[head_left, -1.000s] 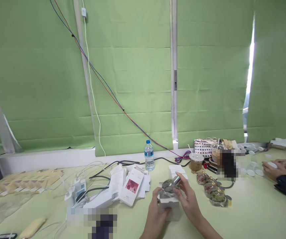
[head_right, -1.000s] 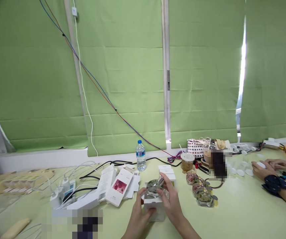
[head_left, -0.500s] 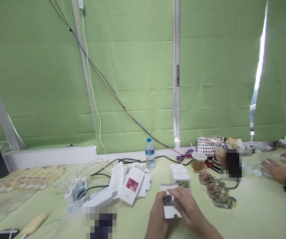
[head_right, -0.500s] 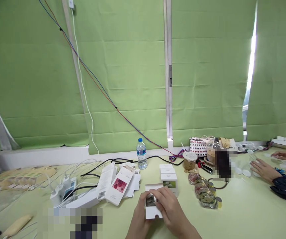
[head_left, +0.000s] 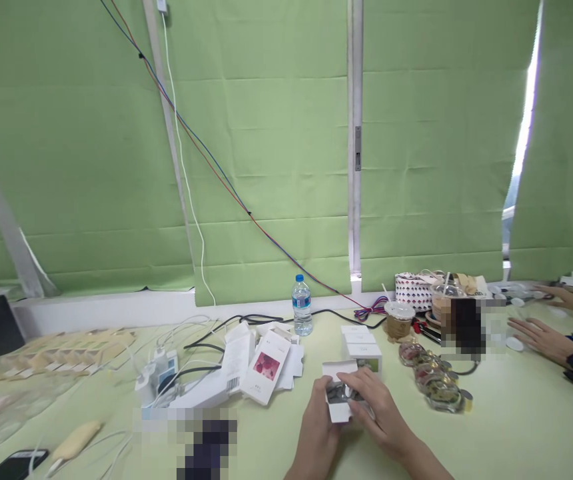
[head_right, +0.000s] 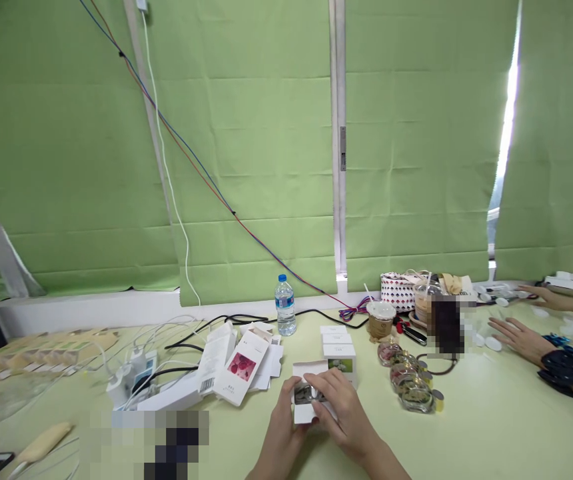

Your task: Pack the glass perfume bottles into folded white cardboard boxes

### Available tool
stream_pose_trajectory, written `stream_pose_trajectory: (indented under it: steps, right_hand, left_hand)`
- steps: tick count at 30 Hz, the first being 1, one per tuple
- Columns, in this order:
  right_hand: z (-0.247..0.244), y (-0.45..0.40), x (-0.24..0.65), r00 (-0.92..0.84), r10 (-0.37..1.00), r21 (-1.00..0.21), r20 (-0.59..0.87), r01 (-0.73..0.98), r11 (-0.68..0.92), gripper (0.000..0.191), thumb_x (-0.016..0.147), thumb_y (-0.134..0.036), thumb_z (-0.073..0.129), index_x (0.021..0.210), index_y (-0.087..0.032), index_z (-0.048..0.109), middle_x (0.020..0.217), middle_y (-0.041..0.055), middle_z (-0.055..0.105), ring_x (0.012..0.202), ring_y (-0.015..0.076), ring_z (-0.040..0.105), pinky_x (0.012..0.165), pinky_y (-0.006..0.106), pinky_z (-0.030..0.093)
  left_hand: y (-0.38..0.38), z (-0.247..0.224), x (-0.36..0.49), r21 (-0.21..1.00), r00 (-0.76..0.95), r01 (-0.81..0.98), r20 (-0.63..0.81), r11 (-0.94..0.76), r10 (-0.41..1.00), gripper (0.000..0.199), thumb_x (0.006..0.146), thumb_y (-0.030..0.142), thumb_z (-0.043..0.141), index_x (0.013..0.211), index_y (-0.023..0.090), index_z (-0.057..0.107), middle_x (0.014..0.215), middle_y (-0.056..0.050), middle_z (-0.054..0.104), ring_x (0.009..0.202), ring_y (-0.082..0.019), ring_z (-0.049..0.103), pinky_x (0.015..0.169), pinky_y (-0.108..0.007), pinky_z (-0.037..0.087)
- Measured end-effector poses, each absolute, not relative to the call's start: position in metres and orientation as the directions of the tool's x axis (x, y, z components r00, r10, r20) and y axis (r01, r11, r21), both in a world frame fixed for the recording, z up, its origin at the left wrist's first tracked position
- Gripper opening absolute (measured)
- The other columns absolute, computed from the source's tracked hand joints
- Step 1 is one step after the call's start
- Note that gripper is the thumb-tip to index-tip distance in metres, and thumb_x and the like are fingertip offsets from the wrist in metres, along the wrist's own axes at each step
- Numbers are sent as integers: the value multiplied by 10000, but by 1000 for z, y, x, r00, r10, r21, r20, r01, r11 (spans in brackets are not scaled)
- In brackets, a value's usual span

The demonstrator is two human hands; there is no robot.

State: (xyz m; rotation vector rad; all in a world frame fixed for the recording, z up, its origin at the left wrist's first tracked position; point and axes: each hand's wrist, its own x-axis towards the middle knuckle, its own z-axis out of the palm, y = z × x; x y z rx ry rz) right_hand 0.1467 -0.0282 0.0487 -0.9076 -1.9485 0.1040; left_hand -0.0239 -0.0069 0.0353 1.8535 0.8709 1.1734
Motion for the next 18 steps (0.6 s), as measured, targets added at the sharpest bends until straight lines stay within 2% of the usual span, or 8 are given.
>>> stream_pose_trajectory:
  steps: [3, 7, 12, 18]
  right_hand:
    - [44, -26, 146, -244, 593, -401, 767, 540, 740, 399, 932, -224, 405, 1325, -264, 463, 1049, 74, 639, 964, 250, 560, 845, 400, 465]
    - [38, -22, 144, -248, 567, -367, 786, 551, 749, 368, 922, -186, 417, 1269, -262, 514, 1091, 76, 637, 973, 252, 557, 828, 405, 475]
    - [34, -18, 142, -278, 529, -298, 802, 580, 758, 370, 914, -118, 406, 1220, -247, 570, 1079, 85, 637, 982, 249, 546, 833, 414, 481]
    - [30, -19, 139, -191, 540, -348, 819, 584, 733, 331, 919, -157, 420, 1169, -240, 621, 1059, 103, 584, 1006, 253, 546, 830, 397, 496]
  left_hand:
    - [-5, 32, -24, 863, 337, 146, 416, -484, 844, 438, 791, 177, 571, 1206, 218, 435, 1068, -55, 669, 932, -228, 640, 823, -353, 485]
    - [-2, 31, -23, 858, 324, 132, 436, -497, 839, 474, 774, 148, 576, 1221, 222, 437, 1159, -68, 633, 1002, -231, 617, 874, -360, 472]
    - [-1, 33, -22, 892, 287, 96, 400, -442, 870, 465, 763, 148, 574, 1205, 210, 442, 1117, -55, 641, 952, -216, 624, 842, -341, 483]
    - [-1, 33, -23, 901, 301, 78, 386, -426, 872, 492, 781, 218, 594, 1241, 206, 420, 1123, -71, 657, 950, -229, 638, 840, -351, 485]
